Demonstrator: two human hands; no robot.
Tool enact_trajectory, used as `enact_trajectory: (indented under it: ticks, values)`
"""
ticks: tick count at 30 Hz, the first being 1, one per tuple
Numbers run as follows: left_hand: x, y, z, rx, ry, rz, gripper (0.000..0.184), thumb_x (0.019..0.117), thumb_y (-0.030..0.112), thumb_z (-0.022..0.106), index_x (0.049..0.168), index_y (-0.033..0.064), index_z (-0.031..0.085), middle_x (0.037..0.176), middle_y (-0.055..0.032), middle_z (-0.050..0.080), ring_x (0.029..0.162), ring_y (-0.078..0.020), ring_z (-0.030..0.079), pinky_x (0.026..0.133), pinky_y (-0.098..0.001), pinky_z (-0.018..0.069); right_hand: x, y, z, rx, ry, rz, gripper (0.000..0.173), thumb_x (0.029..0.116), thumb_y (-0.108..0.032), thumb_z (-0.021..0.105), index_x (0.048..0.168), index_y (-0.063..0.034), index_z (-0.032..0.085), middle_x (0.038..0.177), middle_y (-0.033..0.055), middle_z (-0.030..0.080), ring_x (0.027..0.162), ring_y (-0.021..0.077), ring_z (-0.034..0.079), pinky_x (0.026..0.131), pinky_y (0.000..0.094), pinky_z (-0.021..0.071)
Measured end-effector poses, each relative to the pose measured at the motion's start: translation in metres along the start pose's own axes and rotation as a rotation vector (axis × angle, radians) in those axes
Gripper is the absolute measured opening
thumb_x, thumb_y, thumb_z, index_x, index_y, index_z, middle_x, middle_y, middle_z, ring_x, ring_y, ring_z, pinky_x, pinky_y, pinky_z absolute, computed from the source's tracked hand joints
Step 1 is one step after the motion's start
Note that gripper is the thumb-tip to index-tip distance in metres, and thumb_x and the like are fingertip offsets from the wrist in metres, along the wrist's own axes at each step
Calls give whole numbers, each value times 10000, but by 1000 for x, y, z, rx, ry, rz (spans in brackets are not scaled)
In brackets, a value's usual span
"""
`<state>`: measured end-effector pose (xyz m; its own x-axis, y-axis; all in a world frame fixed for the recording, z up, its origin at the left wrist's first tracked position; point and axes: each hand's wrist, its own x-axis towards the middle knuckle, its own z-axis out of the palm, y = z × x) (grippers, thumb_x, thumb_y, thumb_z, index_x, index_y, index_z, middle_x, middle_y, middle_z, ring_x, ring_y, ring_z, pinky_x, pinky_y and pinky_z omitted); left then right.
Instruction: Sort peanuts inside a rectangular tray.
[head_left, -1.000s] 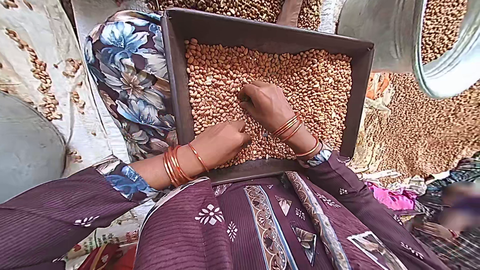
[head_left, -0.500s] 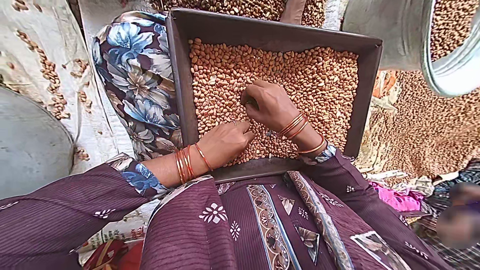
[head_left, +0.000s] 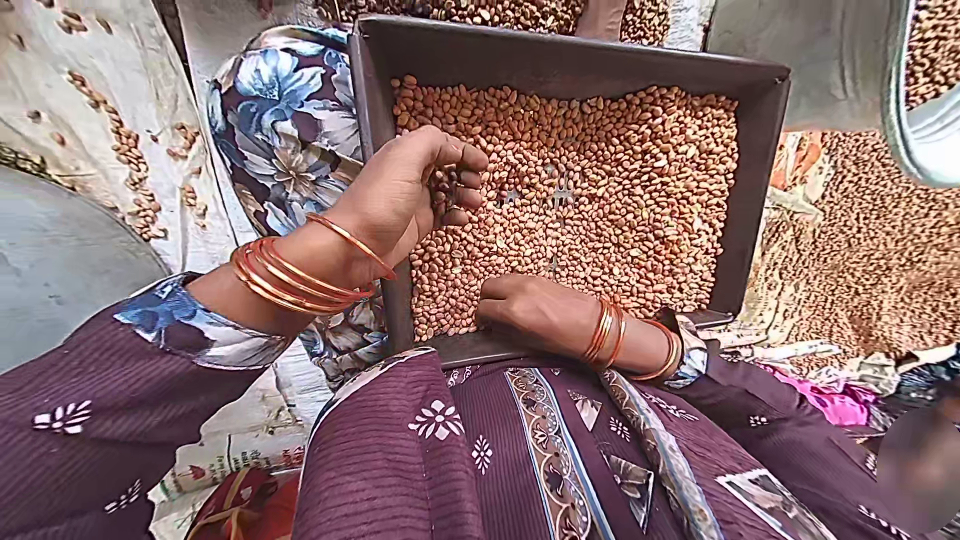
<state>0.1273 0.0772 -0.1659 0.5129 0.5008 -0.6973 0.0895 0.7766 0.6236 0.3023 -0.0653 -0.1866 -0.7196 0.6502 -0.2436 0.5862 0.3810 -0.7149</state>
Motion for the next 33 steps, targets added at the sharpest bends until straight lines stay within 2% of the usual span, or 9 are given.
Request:
enact_trajectory:
  ticks: [5,8,12,16,21,24,27,30,33]
  values:
    - [4,-18,5,73,-78,-65,282,1105,131,365,1041,97,638,951,-2,661,822,-89,668,751,-233,570,6,-23,-14,-226,-63,74,107,950,-4,596,921,-11,698,858,134,660,789,276,685,631,359,558]
    - [4,-23,7,107,-116,-71,294,1114,125,358,1058,67,640,949,-17,670,839,-97,677,778,-241,574,9,-34,-36,-360,185,55,116,965,22,563,921,3,668,847,136,616,758,274,650,575,329,528]
    - [1,-28,12,42,-124,-116,353,1115,204,372,983,89,679,896,-6,694,836,-95,687,776,-285,589,9,-41,-62,-438,419,42,199,1019,-15,527,1105,-22,706,1123,162,704,1027,312,703,803,350,601]
    - [5,-10,12,-18,-117,-142,308,1101,144,376,1032,79,669,956,-30,693,873,-143,704,816,-313,607,-9,-24,-84,-467,515,234,171,1019,-103,588,1080,-73,745,1150,142,723,974,304,719,733,385,601]
    - [19,67,32,99,-97,283,276,1105,124,353,1128,96,626,970,0,686,886,-123,701,828,-288,602,-45,19,-138,-499,553,568,190,1029,-141,565,1091,-41,715,1045,206,706,881,407,711,705,575,548]
    - [34,113,47,646,135,589,276,1056,237,544,1306,134,600,1268,15,617,1170,-67,584,987,-297,475,-57,43,-163,-458,586,652,230,1043,-134,522,1124,-43,717,1064,217,714,932,411,711,801,610,533]
    - [55,125,53,1106,285,732,655,957,478,593,1502,128,497,1593,-183,359,1502,-336,305,1169,-651,243,-51,68,-162,-416,474,802,270,1078,-189,485,1156,-41,697,1090,223,716,1024,432,699,866,630,521]
    - [66,109,64,1049,176,827,503,981,413,568,1434,192,575,1564,-117,417,1492,-268,324,1203,-513,273,-11,81,-129,-331,228,1059,309,1030,-53,513,1312,69,541,1254,312,591,1053,507,657,800,636,534]
    - [75,88,65,952,135,893,422,989,325,566,1370,154,627,1536,-119,471,1501,-268,318,1227,-456,252,12,72,-108,-101,235,743,545,924,35,627,1444,2,465,1333,249,554,1061,417,668,855,564,558]
